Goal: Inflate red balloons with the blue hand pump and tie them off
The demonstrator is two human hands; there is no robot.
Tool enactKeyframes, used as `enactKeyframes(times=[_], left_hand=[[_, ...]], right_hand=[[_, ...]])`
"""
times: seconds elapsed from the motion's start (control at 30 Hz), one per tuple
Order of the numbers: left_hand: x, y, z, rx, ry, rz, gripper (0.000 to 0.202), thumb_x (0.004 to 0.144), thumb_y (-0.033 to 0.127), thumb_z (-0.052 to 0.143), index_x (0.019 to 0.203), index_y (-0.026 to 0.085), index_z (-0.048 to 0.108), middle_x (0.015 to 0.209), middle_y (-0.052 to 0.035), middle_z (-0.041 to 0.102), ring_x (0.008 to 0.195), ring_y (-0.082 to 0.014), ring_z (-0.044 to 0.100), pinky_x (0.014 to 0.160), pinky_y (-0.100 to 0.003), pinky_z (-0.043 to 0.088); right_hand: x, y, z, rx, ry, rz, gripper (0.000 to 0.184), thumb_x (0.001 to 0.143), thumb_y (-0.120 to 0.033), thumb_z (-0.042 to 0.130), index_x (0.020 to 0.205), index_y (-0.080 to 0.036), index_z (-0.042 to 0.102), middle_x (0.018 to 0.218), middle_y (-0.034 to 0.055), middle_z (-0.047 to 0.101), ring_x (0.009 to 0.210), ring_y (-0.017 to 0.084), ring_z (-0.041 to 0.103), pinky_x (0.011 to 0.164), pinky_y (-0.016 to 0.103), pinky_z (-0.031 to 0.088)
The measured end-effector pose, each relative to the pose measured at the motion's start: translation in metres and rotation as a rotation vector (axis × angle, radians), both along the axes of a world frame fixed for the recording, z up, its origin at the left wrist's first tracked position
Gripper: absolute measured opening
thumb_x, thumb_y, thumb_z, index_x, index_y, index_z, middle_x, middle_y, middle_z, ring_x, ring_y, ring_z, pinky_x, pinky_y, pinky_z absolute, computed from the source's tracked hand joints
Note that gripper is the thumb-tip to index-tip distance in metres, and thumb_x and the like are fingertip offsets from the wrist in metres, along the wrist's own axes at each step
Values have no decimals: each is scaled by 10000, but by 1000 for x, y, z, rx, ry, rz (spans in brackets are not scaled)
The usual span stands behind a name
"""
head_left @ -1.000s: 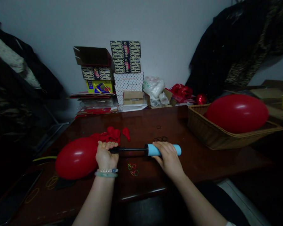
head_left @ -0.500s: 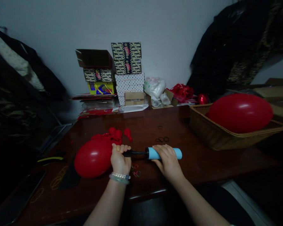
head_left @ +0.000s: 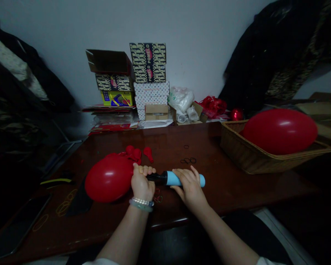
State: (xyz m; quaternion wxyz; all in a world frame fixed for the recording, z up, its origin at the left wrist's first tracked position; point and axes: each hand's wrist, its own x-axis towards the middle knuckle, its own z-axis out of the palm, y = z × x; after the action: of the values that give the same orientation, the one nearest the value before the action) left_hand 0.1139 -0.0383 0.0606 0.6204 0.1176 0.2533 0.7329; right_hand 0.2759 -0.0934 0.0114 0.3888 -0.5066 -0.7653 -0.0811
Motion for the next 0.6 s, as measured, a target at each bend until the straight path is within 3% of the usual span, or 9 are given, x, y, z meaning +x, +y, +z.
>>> enactKeyframes(times=[0.23, 0.4, 0.6], left_hand=[[-25, 13, 13, -8, -67, 59, 443, 962, 297, 415, 560, 193, 261, 440, 68, 288, 412, -80, 344, 503, -242, 355], [-40, 19, 14, -25, -96, 95, 429, 966, 274, 396, 564, 195, 266, 438, 70, 294, 403, -82, 346, 503, -241, 359], [-31, 16, 5, 57, -82, 46, 450, 954, 339, 434, 561, 190, 272, 463, 66, 294, 431, -81, 365, 531, -238, 377]], right_hand=[[17, 3, 10, 5, -46, -51, 419, 879, -351, 585, 1264, -209, 501, 1185, 86, 628, 1131, 238, 555, 1107, 534, 226], [30, 4, 15, 35, -69, -91, 400, 887, -351, 572, 1262, -227, 508, 1193, 75, 632, 1134, 241, 561, 1123, 573, 153], [33, 6, 8, 64, -31, -90, 409, 877, -321, 575, 1263, -203, 509, 1193, 90, 632, 1126, 243, 571, 1098, 554, 278]])
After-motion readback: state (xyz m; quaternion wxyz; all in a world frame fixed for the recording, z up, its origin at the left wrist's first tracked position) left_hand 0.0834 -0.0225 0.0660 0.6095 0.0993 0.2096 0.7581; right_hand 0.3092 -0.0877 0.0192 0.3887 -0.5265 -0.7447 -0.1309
